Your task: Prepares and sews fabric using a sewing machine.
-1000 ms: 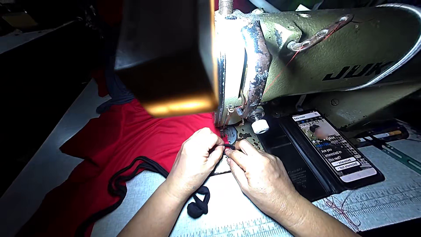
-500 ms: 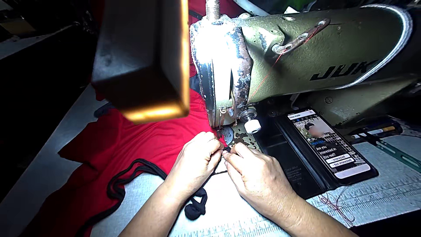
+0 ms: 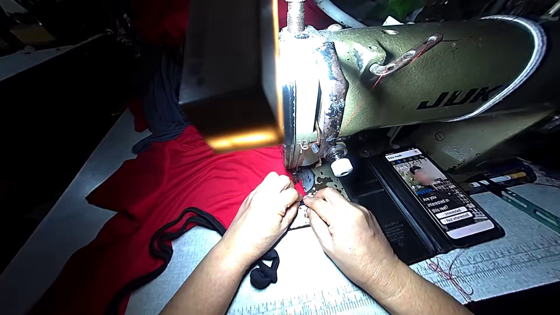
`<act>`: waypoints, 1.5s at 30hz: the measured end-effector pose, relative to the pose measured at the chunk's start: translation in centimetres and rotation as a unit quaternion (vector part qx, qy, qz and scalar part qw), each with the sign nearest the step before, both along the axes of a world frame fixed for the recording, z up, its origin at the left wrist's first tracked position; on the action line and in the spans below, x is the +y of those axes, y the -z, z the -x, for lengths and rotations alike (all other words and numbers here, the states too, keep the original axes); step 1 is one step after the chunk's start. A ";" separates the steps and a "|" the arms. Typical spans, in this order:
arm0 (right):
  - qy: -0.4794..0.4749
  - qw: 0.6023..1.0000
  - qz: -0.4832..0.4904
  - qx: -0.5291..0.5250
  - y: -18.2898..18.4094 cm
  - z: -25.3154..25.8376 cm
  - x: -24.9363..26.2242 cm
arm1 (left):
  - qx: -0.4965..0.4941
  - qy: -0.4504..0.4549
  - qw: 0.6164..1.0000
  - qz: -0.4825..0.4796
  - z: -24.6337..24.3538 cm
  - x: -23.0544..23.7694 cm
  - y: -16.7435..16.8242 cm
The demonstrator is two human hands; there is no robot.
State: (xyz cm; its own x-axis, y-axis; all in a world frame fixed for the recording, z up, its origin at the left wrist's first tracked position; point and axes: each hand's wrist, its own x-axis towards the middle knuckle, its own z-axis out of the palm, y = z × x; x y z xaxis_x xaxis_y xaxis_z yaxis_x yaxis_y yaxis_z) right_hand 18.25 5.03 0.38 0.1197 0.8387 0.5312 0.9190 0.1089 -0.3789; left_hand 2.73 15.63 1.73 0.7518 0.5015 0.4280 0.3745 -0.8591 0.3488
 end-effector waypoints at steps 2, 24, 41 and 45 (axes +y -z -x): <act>-0.003 1.000 -0.001 -0.018 0.1 0.0 -0.1 | -0.010 0.009 1.000 -0.004 0.4 0.2 0.1; 0.011 0.990 0.055 -0.130 -1.4 0.4 1.8 | -0.047 -0.033 0.998 0.013 0.5 2.1 0.2; 0.021 0.992 0.047 -0.111 -0.8 0.4 1.8 | -0.031 -0.003 0.999 -0.025 0.1 3.1 -0.1; 0.027 0.992 0.043 -0.119 -0.8 0.5 1.8 | -0.027 -0.010 0.999 -0.036 0.0 2.9 -0.2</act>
State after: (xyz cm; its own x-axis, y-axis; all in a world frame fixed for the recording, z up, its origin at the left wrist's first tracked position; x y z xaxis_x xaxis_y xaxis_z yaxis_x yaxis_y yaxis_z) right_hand 17.76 6.79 1.15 0.0458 0.8778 0.4769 0.9871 0.0337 -0.1567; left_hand 2.76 18.57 1.92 0.7172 0.4827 0.5026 0.3742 -0.8752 0.3065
